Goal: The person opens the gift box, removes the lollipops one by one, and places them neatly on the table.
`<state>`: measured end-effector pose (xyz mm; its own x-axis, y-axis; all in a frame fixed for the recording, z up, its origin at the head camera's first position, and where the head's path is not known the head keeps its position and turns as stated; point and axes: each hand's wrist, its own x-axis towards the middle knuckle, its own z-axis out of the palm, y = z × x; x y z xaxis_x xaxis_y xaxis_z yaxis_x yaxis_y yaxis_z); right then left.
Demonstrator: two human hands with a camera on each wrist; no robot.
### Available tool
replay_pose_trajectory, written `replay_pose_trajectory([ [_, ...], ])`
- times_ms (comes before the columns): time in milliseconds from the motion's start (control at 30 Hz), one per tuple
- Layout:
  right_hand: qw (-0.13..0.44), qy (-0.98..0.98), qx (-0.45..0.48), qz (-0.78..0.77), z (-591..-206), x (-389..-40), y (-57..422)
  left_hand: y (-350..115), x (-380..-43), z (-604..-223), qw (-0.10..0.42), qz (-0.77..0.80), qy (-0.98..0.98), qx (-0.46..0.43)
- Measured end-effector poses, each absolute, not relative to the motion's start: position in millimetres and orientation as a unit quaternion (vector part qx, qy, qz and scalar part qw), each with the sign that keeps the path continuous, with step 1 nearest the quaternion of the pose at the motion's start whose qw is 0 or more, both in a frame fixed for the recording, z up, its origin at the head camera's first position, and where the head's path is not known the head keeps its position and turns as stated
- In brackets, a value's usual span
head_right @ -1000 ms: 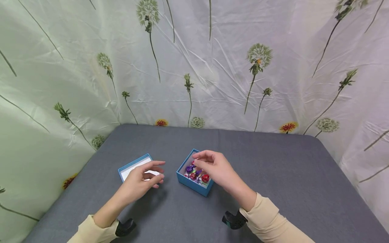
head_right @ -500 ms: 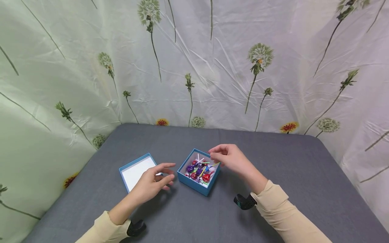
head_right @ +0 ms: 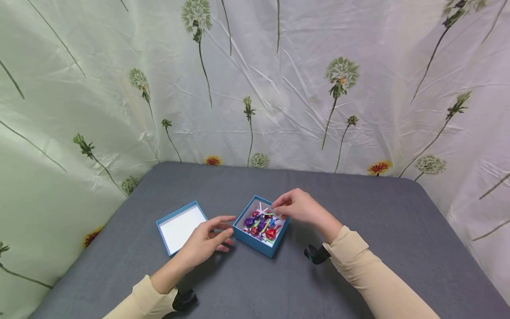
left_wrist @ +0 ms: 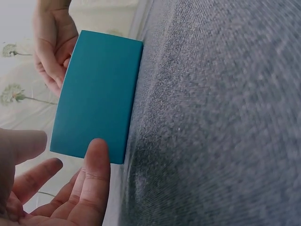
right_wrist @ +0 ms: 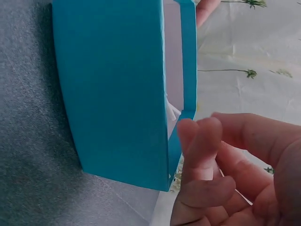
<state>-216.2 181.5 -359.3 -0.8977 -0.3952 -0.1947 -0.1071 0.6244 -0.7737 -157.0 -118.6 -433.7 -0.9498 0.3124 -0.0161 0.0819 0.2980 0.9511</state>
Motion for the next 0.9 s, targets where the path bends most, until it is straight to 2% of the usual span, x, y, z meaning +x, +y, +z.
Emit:
replay_pose_trajectory([
  [433,0.204,0.891,-0.175,-0.367,-361,-222,169,-117,-159,-437,0.119,0.610,0.775,0.114],
  [900,0.191,0.908,-0.174,-0.329,-362,-220,158,-114,-157,-439,0.118,0.625,0.765,0.101],
])
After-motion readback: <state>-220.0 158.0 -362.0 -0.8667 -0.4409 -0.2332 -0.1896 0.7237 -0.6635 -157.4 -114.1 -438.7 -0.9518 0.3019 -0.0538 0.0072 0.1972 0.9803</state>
